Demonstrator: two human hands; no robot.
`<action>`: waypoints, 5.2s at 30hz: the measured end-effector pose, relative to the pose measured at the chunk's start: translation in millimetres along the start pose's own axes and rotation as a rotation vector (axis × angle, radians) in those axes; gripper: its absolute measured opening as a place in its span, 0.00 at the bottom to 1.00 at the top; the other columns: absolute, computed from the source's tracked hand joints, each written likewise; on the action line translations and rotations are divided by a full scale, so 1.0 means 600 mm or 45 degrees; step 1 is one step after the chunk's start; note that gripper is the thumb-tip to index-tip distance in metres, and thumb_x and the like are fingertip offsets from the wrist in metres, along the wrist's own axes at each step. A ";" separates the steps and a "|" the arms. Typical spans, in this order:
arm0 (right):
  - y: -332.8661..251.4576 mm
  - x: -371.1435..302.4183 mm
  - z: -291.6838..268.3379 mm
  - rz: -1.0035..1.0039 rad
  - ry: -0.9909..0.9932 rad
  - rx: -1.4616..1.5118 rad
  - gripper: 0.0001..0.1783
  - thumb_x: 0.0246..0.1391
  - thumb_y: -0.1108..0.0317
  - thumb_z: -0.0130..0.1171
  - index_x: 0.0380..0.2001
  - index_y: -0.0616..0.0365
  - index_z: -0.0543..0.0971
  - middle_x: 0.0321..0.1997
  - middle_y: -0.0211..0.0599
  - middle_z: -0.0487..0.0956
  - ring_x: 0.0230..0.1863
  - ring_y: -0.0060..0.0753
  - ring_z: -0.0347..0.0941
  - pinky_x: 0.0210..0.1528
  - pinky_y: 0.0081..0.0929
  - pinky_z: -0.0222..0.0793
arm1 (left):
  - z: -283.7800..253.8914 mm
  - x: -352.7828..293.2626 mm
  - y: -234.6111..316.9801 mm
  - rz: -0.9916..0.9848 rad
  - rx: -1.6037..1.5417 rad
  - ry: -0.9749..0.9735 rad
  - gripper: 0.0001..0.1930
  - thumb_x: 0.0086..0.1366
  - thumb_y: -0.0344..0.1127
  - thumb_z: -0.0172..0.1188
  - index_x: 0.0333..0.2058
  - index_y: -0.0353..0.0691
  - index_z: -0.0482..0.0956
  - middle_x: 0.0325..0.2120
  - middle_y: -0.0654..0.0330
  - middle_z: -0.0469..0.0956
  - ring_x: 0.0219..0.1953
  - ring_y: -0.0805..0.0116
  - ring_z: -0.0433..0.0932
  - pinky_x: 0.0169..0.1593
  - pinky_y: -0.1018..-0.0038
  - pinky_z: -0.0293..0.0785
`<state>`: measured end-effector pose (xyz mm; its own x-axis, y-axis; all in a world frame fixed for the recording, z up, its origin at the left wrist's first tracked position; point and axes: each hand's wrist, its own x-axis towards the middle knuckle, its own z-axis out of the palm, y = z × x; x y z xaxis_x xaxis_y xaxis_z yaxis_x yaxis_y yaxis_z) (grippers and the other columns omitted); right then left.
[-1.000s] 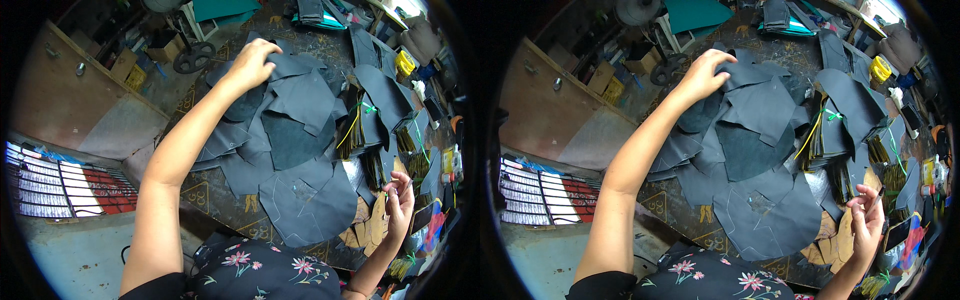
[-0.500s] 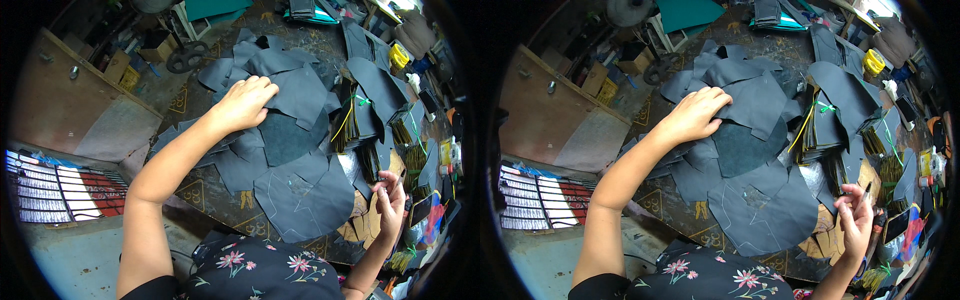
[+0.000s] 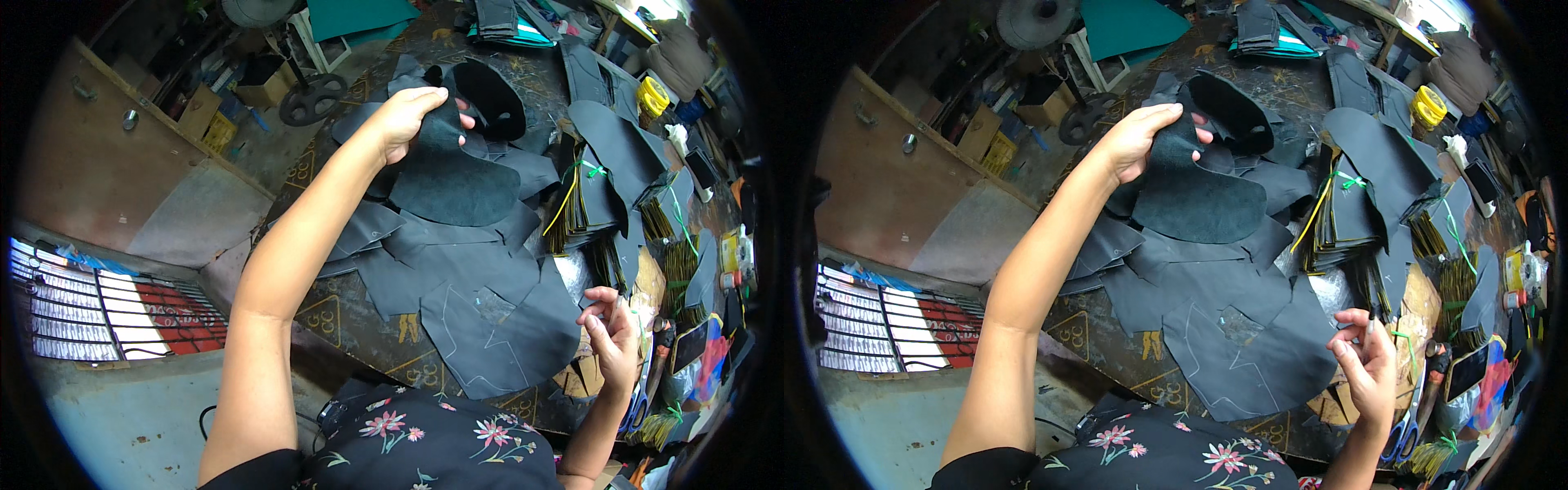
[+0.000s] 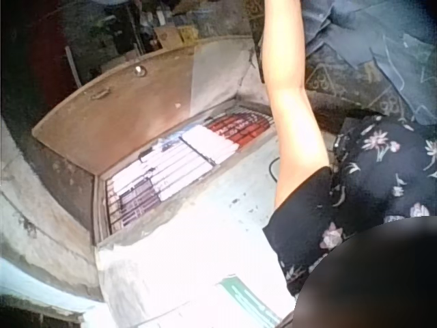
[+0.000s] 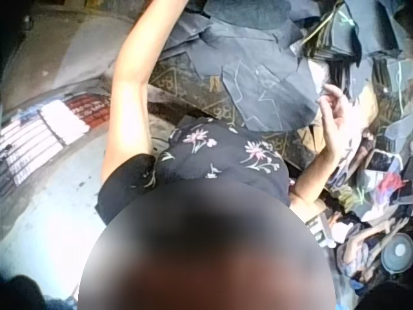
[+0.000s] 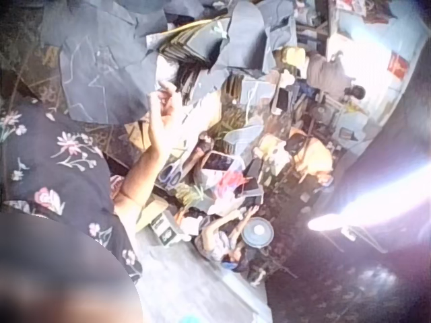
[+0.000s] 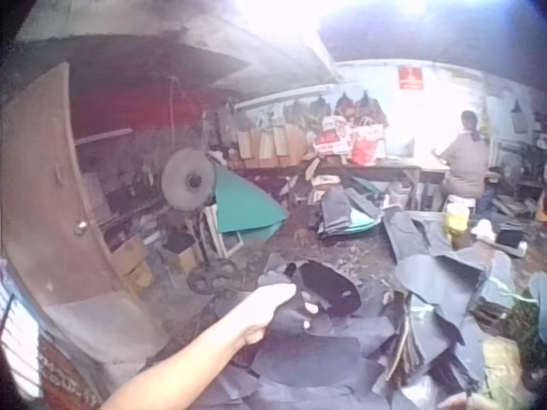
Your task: The person places a cardboard template on a dark fabric sheet, traces its outline with a white marker, then removes the template and sets the marked fabric aside. This sequence is repeated multiple times across the worktable.
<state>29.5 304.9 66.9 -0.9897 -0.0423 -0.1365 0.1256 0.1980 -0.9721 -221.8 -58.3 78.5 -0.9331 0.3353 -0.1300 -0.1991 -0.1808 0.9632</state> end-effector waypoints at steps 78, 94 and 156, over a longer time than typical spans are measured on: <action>0.134 -0.092 -0.105 0.073 0.428 0.398 0.27 0.67 0.74 0.57 0.67 0.69 0.68 0.60 0.44 0.80 0.59 0.31 0.77 0.66 0.29 0.69 | 0.132 -0.241 -0.163 -0.070 0.371 -0.237 0.27 0.66 0.20 0.61 0.63 0.38 0.71 0.42 0.64 0.77 0.34 0.86 0.71 0.37 0.85 0.69; 0.024 -0.095 -0.148 -0.355 0.557 0.163 0.26 0.62 0.78 0.62 0.64 0.64 0.74 0.56 0.34 0.80 0.54 0.24 0.77 0.60 0.24 0.70 | 0.165 -0.261 -0.005 0.143 0.359 -0.480 0.16 0.57 0.22 0.70 0.44 0.37 0.82 0.45 0.65 0.75 0.38 0.82 0.73 0.41 0.82 0.73; -0.022 0.150 0.188 -0.552 -0.194 -1.087 0.27 0.52 0.58 0.75 0.51 0.61 0.81 0.47 0.46 0.79 0.46 0.54 0.82 0.48 0.44 0.78 | -0.086 -0.015 -0.022 0.239 1.461 0.468 0.40 0.62 0.33 0.69 0.71 0.41 0.61 0.57 0.42 0.78 0.57 0.45 0.79 0.63 0.57 0.74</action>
<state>-53.5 188.1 46.3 -0.9114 -0.3939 0.1193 -0.3995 0.7771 -0.4862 -226.0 -106.8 54.8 -0.9851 0.0765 0.1540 0.1546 0.7858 0.5988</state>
